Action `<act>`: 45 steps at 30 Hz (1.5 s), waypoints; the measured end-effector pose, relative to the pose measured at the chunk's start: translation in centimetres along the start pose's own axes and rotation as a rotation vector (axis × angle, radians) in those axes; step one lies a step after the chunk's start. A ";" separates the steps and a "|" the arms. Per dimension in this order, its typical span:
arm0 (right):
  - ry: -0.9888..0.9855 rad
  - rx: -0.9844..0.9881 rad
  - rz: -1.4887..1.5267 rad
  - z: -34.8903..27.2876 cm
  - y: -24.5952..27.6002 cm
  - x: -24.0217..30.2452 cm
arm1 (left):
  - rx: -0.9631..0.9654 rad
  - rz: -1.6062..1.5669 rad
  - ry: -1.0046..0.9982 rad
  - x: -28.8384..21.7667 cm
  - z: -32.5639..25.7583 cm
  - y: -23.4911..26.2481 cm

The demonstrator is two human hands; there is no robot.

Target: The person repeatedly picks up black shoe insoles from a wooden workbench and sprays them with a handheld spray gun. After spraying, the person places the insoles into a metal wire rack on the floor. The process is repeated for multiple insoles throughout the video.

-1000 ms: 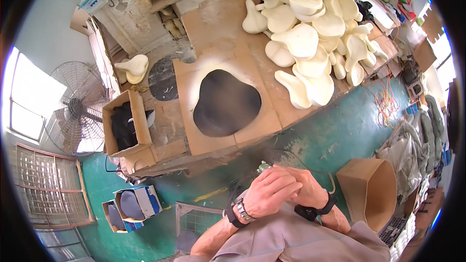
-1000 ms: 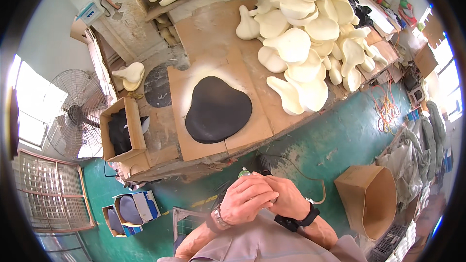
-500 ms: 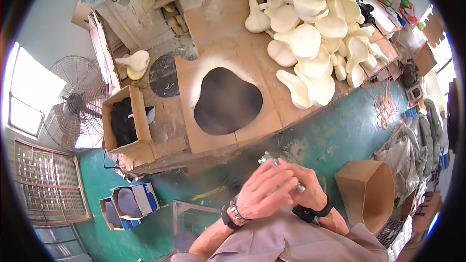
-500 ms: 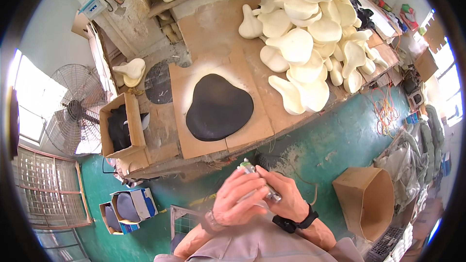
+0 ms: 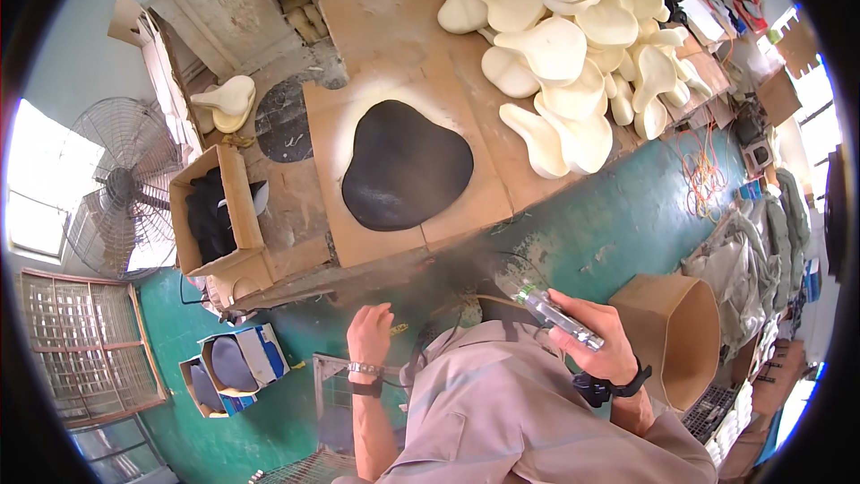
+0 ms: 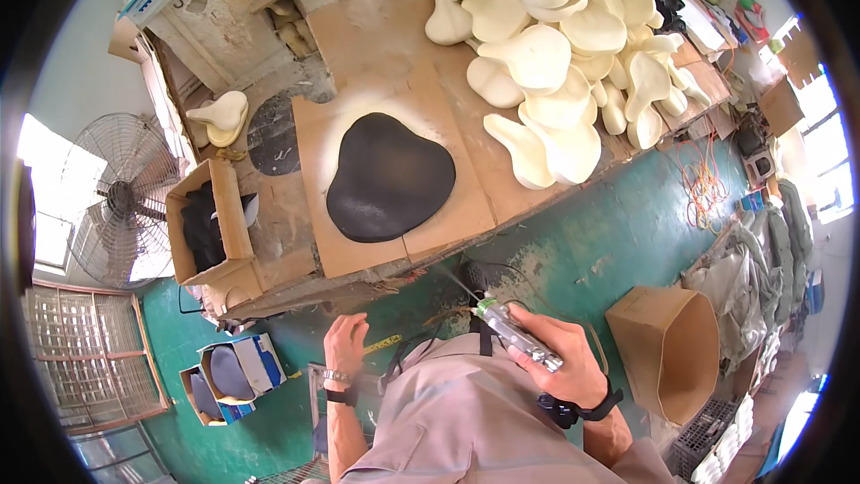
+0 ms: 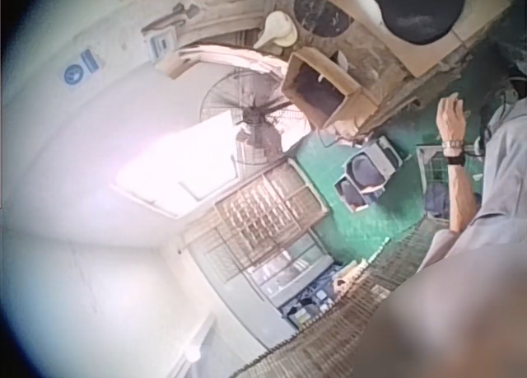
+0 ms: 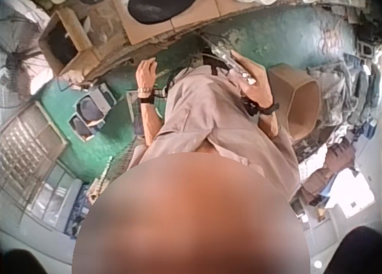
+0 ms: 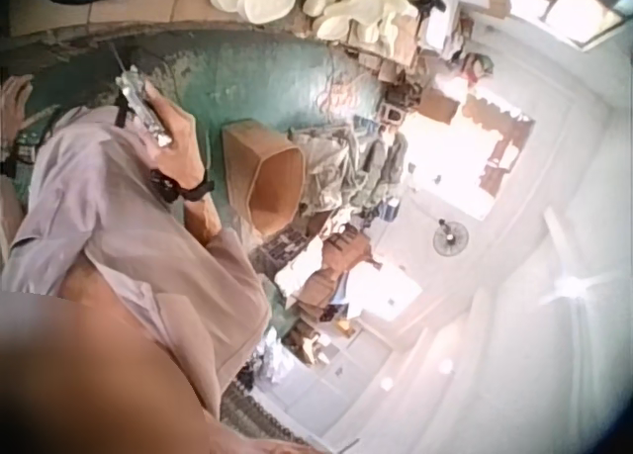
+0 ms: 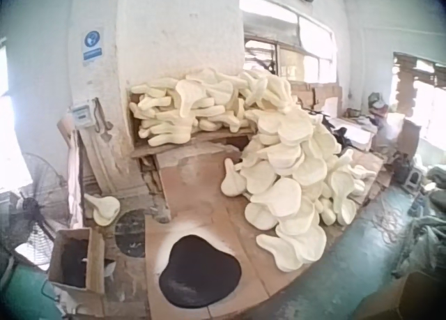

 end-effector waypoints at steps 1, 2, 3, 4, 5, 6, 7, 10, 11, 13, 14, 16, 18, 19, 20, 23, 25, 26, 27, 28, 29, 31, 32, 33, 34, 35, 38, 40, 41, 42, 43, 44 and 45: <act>-0.014 -0.020 -0.004 -0.3 0.4 -0.3 | 0.014 0.019 0.021 2.5 -0.7 -1.0; -0.089 -0.012 0.005 -0.4 0.9 0.0 | 0.029 0.038 0.041 5.1 -1.5 -2.1; -0.114 -0.025 0.003 -0.5 1.3 -0.2 | 0.044 0.054 0.062 7.7 -2.5 -3.3; -0.141 -0.045 0.001 -0.7 1.7 -0.5 | 0.115 0.111 0.103 10.2 -3.3 -4.5; -0.167 -0.060 -0.001 -0.8 2.0 -0.8 | 0.183 0.169 0.148 12.6 -4.3 -5.7; -0.103 -0.134 0.006 -1.0 1.9 -1.7 | 0.252 0.227 0.189 14.9 -5.4 -6.8; -0.122 -0.149 0.004 -0.9 2.1 -1.8 | 0.266 0.210 0.250 17.4 -6.9 -8.1; -0.196 -0.215 0.018 -0.7 2.6 -2.4 | 0.348 0.191 0.424 22.1 -10.8 -10.7; -0.181 -0.241 0.019 -0.6 2.7 -2.4 | 0.397 0.203 0.476 22.4 -11.4 -10.9; -0.154 -0.287 0.019 0.2 2.7 -2.3 | 0.439 0.203 0.573 22.7 -12.3 -11.3; -0.139 -0.278 0.019 0.6 2.6 -2.2 | 0.432 0.190 0.617 22.5 -12.8 -11.6; -0.095 -0.236 0.028 2.2 2.3 -1.7 | 0.430 0.144 0.672 24.4 -14.8 -12.2; -0.081 -0.222 0.042 3.2 2.0 -1.5 | 0.361 -0.103 0.745 23.3 -14.7 -12.3; -0.075 -0.207 0.052 3.8 1.7 -1.1 | 0.323 -0.227 0.785 23.1 -15.0 -12.3; -0.043 -0.204 0.036 4.5 1.4 -0.8 | 0.320 -0.261 0.787 23.0 -15.1 -12.3; 0.030 -0.223 0.025 6.0 0.5 -0.3 | 0.316 -0.294 0.780 22.1 -15.3 -12.0; 0.060 -0.225 0.016 6.3 0.2 -0.1 | 0.339 -0.228 0.757 21.2 -15.5 -11.7; 0.073 -0.223 0.012 6.4 0.1 -0.1 | 0.276 -0.340 0.845 21.0 -15.7 -11.9; 0.080 -0.218 0.009 6.5 0.1 -0.1 | 0.212 -0.452 0.931 20.9 -15.9 -12.1; 0.083 -0.212 0.004 6.4 0.0 -0.1 | 0.149 -0.566 1.015 20.6 -16.2 -12.3; 0.086 -0.208 0.000 6.3 0.0 -0.1 | 0.156 -0.557 1.006 20.4 -16.4 -12.4; 0.047 -0.204 0.000 5.9 0.1 -0.1 | 0.171 -0.535 0.983 20.1 -16.5 -12.6; 0.026 -0.204 0.001 5.7 0.2 -0.1 | 0.175 -0.537 0.989 20.1 -16.6 -12.6; 0.028 -0.207 0.001 5.4 0.2 -0.1 | 0.181 -0.538 0.995 20.1 -16.6 -12.7; 0.032 -0.207 0.000 5.3 0.2 0.1 | 0.184 -0.541 1.002 20.1 -16.6 -12.9; 0.039 -0.202 0.007 5.2 0.2 0.2 | 0.198 -0.556 0.950 21.3 -17.3 -13.3; 0.078 -0.115 -0.028 5.0 0.3 0.9 | 0.220 -0.581 0.886 22.6 -18.1 -14.0; 0.100 -0.142 -0.036 4.6 0.0 0.6 | 0.193 -0.559 0.963 21.6 -17.2 -13.5; 0.113 -0.153 -0.037 4.6 -0.2 0.4 | 0.182 -0.524 0.937 21.5 -16.8 -13.3; 0.110 -0.202 -0.048 4.6 -0.3 0.4 | 0.170 -0.490 0.910 21.2 -16.5 -13.2; 0.097 -0.205 -0.047 4.6 -0.3 0.4 | 0.158 -0.459 0.886 21.1 -16.3 -13.2; 0.083 -0.207 -0.046 4.5 -0.1 0.3 | 0.172 -0.434 0.877 21.0 -16.1 -13.1; 0.069 -0.210 -0.046 4.4 0.0 0.3 | 0.186 -0.409 0.868 21.0 -15.6 -13.1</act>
Point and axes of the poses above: each hand's wrist, its own z-axis towards the middle knuckle, its own y-axis out of the back of the hand, x = y × z, the point moved 1 cm from there along z, towards the middle knuckle
